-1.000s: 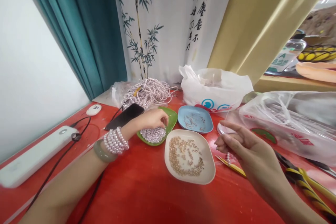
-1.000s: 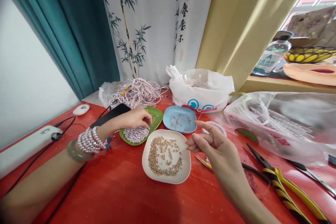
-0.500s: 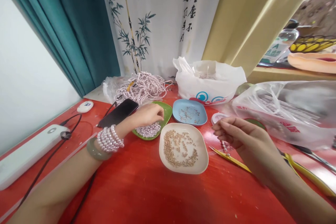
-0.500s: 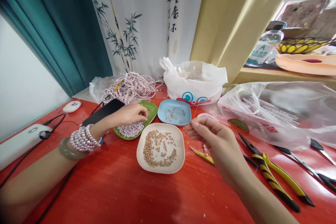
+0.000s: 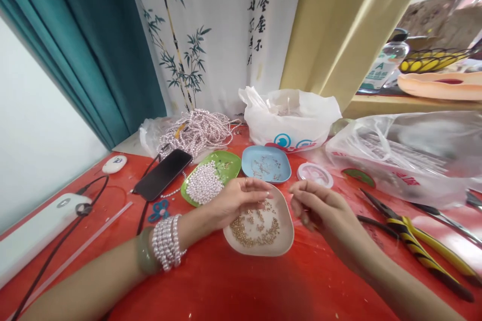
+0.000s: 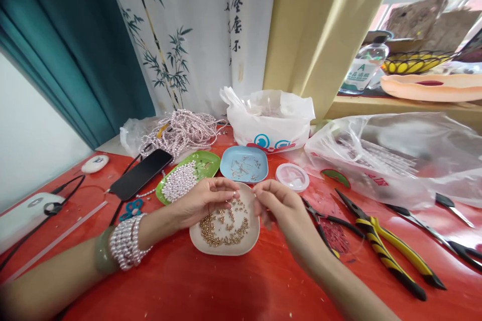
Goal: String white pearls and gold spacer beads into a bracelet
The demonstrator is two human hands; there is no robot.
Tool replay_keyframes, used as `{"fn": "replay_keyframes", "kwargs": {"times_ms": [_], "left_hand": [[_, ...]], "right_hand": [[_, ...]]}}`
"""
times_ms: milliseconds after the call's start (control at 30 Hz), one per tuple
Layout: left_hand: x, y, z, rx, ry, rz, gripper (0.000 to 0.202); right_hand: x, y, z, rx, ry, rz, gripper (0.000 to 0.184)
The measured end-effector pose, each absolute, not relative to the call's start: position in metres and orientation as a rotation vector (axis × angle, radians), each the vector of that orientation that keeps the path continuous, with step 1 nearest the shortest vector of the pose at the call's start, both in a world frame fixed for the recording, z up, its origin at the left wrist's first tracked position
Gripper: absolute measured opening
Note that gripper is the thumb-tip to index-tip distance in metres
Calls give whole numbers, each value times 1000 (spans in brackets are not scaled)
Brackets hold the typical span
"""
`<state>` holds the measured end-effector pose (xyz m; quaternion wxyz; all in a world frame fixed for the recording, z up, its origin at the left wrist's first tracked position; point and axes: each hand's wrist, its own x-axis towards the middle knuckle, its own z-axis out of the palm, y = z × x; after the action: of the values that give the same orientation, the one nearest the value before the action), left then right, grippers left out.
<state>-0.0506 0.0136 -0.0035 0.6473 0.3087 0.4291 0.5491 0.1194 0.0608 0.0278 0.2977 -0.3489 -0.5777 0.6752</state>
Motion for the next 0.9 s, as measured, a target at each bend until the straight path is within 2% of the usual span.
{"fn": "replay_keyframes", "kwargs": {"times_ms": [267, 533, 900], "left_hand": [[-57, 16, -7, 624, 876, 1384, 11], [-55, 15, -7, 579, 939, 1459, 9], [-50, 11, 1, 523, 920, 1397, 7]], "right_hand": [[116, 55, 17, -981, -1704, 1790, 16], [116, 59, 20, -943, -1753, 1759, 10], [127, 71, 36, -917, -1995, 1772, 12]]}}
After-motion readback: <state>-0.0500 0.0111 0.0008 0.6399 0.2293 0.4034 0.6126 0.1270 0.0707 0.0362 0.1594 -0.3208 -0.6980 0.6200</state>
